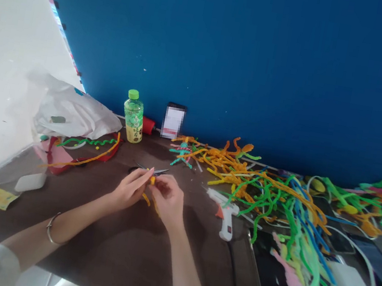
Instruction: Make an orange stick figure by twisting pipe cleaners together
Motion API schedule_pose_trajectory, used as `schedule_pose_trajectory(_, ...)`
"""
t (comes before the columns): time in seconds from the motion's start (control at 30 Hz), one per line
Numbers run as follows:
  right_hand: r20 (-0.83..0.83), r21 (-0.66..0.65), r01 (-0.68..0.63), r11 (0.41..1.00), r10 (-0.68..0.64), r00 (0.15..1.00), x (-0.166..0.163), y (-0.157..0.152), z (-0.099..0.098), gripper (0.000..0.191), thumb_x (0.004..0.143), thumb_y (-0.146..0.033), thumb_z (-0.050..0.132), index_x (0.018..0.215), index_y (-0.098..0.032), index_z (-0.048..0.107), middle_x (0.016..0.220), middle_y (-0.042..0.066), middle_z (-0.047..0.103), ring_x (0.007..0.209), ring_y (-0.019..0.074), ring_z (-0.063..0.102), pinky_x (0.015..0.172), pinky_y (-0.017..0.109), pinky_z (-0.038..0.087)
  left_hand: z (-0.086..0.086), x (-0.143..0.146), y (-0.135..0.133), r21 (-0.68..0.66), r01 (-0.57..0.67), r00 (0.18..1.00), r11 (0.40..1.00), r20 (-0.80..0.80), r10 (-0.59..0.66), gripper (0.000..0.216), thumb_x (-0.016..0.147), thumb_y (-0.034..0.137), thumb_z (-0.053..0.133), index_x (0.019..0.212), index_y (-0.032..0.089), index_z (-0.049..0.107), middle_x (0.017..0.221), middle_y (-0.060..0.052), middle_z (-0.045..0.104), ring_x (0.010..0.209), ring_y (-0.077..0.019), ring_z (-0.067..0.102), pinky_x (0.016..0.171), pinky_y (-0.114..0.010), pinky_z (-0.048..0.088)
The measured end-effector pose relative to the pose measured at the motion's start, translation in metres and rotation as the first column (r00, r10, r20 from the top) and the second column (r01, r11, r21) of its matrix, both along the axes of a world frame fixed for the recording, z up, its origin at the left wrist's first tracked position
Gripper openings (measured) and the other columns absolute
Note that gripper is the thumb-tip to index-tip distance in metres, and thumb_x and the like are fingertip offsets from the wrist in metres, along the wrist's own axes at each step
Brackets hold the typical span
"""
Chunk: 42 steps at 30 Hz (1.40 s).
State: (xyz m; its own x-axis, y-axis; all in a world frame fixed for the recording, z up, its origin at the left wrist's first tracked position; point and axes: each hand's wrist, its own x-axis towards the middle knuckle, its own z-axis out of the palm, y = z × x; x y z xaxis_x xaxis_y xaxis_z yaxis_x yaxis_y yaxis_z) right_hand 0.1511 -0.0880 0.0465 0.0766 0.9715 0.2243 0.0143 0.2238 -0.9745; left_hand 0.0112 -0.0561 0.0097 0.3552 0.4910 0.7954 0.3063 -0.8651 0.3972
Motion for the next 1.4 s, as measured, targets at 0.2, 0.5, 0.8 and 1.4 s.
schedule_pose_trajectory(0.2, -0.080, -0.086, -0.011, 0.996, 0.004, 0.997, 0.003, -0.003, 0.007, 0.012, 0.066, -0.028, 0.066, 0.074, -0.020, 0.059, 0.077, 0.001, 0.056, 0.063, 0.0116, 0.053, 0.051, 0.022, 0.046, 0.015, 0.005, -0.005, -0.360, 0.036, 0.979, 0.932, 0.201, 0.039, 0.023, 0.080, 0.023, 0.051, 0.100, 0.016, 0.060, 0.089, -0.009, 0.065, 0.077, -0.0137, 0.061, 0.069, -0.026, 0.051)
schedule_pose_trajectory(0.5, -0.275, -0.199, 0.046, 0.979, -0.101, 0.956, 0.007, 0.003, -0.010, 0.020, 0.062, -0.031, 0.070, 0.072, -0.018, 0.059, 0.064, 0.000, 0.058, 0.050, 0.0088, 0.049, 0.046, 0.023, 0.044, 0.016, 0.014, -0.009, -0.735, 0.445, 0.885, 0.511, 0.450, -0.124, 0.034, 0.076, 0.037, 0.055, 0.099, 0.014, 0.063, 0.089, -0.010, 0.061, 0.075, -0.0145, 0.058, 0.067, -0.029, 0.049)
schedule_pose_trajectory(0.8, -0.305, -0.225, 0.024, 0.974, -0.094, 0.948, 0.012, 0.011, -0.019, 0.029, 0.060, -0.030, 0.072, 0.083, -0.020, 0.058, 0.076, 0.001, 0.063, 0.055, 0.0089, 0.052, 0.048, 0.022, 0.042, 0.007, 0.013, 0.001, -0.821, 0.571, 0.821, 0.022, 0.571, 0.017, 0.040, 0.063, 0.045, 0.065, 0.078, 0.008, 0.066, 0.061, -0.001, 0.047, 0.047, -0.0020, 0.028, 0.040, -0.017, 0.019)
schedule_pose_trajectory(1.4, -0.084, -0.225, 0.192, 0.955, -0.216, 0.973, 0.014, 0.010, -0.016, 0.019, 0.062, -0.031, 0.070, 0.075, -0.017, 0.066, 0.059, 0.001, 0.062, 0.051, 0.0113, 0.056, 0.051, 0.024, 0.048, 0.002, 0.007, 0.008, -0.873, 0.476, 0.879, 0.110, 0.468, -0.092, 0.035, 0.069, 0.043, 0.061, 0.082, 0.011, 0.058, 0.051, 0.004, 0.046, 0.036, -0.0003, 0.029, 0.035, -0.015, 0.018)
